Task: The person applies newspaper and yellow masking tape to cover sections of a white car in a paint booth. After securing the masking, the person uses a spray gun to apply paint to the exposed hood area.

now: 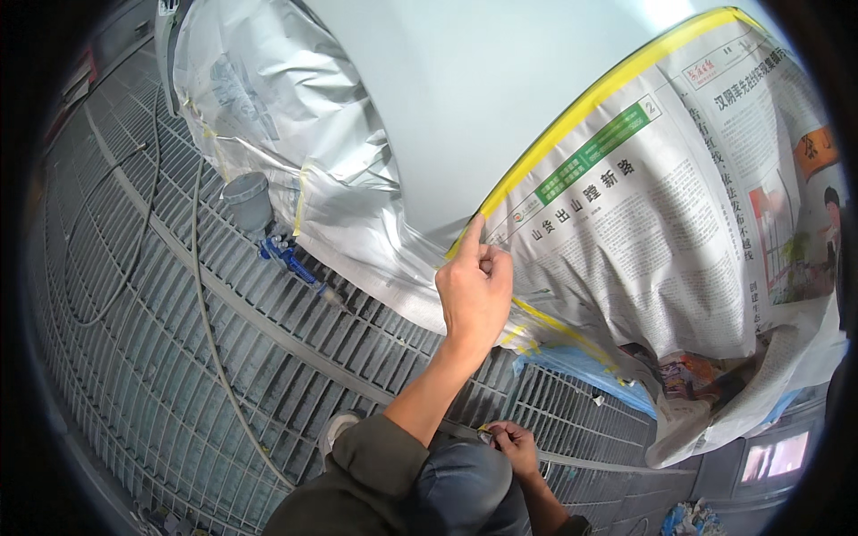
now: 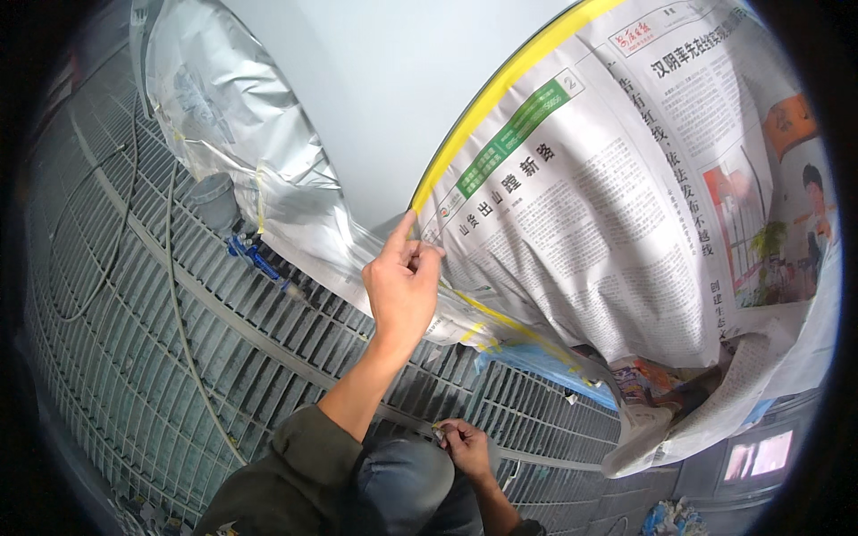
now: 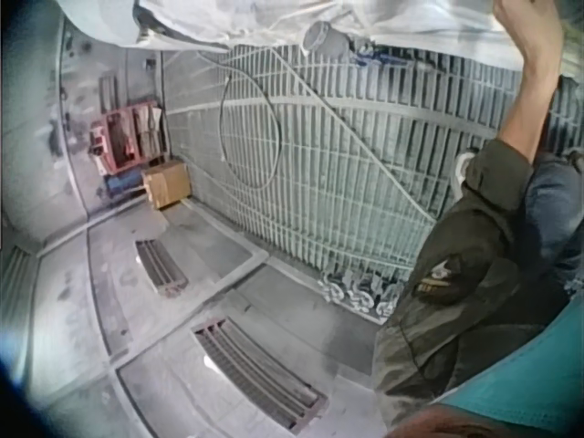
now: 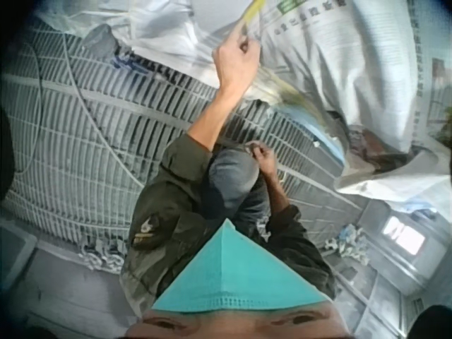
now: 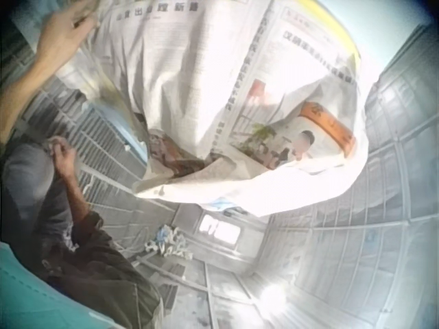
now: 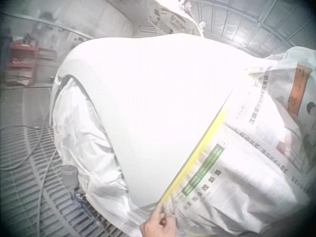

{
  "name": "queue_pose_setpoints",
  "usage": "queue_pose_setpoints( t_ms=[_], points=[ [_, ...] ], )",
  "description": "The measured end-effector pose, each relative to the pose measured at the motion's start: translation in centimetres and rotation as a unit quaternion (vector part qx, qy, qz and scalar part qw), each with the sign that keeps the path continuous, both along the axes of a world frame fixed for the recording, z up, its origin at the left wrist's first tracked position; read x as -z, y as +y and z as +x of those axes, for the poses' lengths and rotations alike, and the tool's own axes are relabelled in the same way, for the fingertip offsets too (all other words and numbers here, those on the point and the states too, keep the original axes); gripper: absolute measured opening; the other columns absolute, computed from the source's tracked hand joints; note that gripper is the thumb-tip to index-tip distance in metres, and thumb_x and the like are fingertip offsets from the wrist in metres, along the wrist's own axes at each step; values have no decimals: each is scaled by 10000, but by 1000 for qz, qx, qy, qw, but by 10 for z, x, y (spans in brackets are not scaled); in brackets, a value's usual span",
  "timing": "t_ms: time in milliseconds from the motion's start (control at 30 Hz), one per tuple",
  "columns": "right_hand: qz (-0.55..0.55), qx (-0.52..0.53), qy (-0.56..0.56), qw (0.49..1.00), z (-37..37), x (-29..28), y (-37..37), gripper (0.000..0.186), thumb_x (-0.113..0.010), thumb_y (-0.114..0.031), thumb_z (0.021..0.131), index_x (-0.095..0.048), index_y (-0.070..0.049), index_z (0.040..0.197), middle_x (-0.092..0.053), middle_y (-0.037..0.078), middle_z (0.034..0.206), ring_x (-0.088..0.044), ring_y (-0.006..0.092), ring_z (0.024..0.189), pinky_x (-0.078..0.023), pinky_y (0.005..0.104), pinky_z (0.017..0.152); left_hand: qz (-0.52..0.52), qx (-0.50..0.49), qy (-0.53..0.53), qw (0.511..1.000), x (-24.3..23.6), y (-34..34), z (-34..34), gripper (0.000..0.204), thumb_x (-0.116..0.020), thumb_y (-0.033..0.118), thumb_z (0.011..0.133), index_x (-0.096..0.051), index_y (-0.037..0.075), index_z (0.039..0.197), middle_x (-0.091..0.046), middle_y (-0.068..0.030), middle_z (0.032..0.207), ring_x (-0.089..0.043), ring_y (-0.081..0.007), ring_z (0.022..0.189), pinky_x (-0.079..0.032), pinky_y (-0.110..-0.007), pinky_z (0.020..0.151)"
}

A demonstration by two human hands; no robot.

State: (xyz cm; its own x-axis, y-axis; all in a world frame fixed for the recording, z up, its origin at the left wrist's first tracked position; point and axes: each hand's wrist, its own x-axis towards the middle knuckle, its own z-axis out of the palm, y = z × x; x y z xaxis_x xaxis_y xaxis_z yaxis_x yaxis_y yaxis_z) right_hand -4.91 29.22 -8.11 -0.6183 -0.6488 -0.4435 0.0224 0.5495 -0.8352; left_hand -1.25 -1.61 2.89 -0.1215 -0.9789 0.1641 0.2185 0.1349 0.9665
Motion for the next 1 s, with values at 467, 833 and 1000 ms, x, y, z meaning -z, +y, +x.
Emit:
queue_pose_setpoints(
  t_ms=[467, 833, 1000],
  points=[
    [158, -95, -56, 981, 75, -170, -5, 235, -583, -204, 1021, -726, -46, 1119, -692, 35, 751, -649, 96, 662, -513, 263, 614, 80, 20, -120, 989, -91, 0, 12, 517, -630, 57, 844, -568, -130, 1322, -717, -169, 754, -684, -244, 616, -541, -365, 633],
    [241, -140, -50, 959, 81, -342, -34, 259, -575, -201, 1008, -729, -44, 1145, -699, 75, 758, -671, 134, 673, -526, 296, 644, 125, 23, -165, 978, -196, -8, 6, 509, -628, 84, 862, -569, -140, 1315, -705, -193, 762, -692, -305, 629, -555, -402, 623],
    [253, -126, -85, 956, 83, -404, -55, 244, -573, -165, 1005, -731, -18, 1120, -690, 72, 742, -650, 119, 648, -513, 290, 615, 154, 39, -196, 968, -250, -14, 5, 498, -619, 92, 878, -572, -127, 1322, -707, -197, 770, -693, -322, 638, -555, -410, 625]
  ],
)
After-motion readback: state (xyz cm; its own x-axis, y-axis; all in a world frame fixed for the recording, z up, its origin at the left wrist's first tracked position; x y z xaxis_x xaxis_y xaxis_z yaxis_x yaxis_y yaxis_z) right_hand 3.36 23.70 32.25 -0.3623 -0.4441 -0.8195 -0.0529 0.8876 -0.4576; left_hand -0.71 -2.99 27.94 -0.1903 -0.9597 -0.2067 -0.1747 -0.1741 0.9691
